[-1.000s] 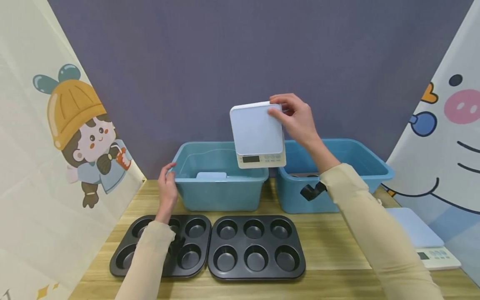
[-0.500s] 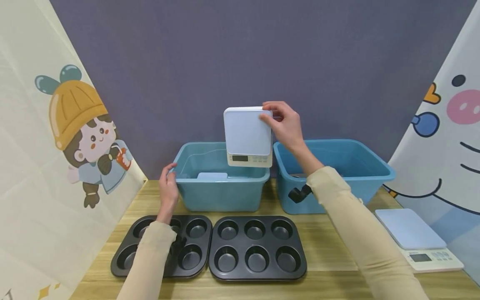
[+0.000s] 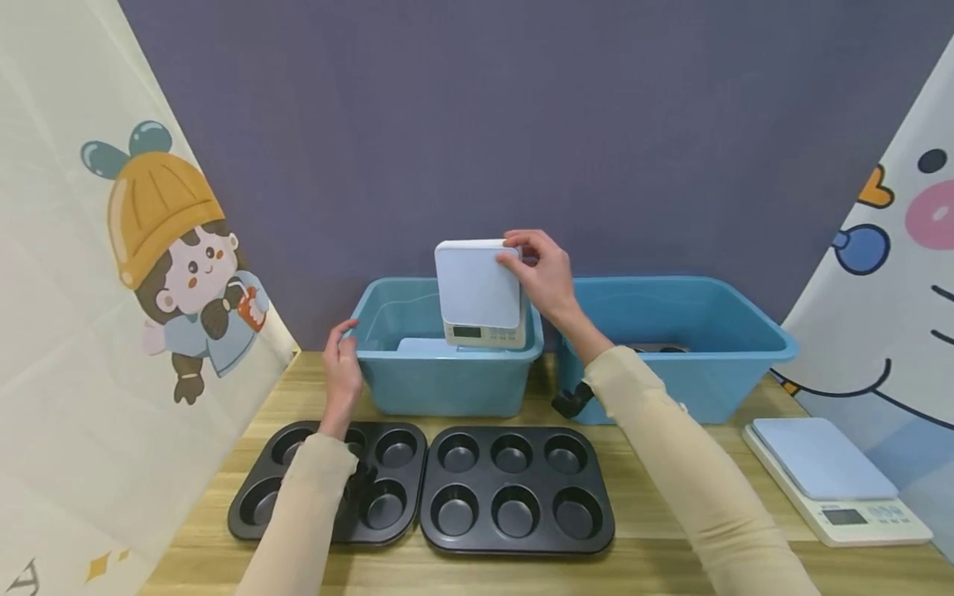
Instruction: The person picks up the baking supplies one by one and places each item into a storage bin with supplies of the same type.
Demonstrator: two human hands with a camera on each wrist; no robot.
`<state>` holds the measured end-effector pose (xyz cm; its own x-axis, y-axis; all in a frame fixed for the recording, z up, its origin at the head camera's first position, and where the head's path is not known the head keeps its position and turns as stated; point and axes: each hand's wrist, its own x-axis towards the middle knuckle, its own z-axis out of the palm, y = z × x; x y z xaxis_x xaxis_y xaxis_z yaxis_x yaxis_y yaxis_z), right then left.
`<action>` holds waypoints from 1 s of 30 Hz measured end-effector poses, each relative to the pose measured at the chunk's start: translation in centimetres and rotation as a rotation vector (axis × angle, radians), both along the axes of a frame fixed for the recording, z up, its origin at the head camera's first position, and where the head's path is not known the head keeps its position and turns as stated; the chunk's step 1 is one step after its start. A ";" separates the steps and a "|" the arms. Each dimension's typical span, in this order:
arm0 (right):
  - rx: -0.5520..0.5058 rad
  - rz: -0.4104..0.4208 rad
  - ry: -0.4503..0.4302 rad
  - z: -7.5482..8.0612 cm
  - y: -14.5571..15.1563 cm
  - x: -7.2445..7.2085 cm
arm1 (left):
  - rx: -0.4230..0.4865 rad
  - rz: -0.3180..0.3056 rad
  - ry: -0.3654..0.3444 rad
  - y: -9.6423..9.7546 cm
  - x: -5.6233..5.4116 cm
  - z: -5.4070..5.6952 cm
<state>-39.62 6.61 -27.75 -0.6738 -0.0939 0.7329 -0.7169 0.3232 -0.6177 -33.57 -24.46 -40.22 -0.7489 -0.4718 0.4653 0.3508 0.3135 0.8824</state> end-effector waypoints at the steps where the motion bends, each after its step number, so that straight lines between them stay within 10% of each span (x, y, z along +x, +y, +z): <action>1: 0.011 -0.005 -0.008 -0.3 -0.2 -0.1 | 0.001 -0.004 0.005 0.0 0.0 0.0; 30: 0.467 0.003 -0.387 -4.9 -1.8 -0.9 | 0.005 -0.017 -0.009 -0.3 -0.5 -0.3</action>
<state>-40.52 4.86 -32.69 -0.8825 -0.3489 0.3154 -0.4698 0.6214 -0.6270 -34.08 -24.74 -40.49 -0.7610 -0.4612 0.4562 0.3484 0.3027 0.8871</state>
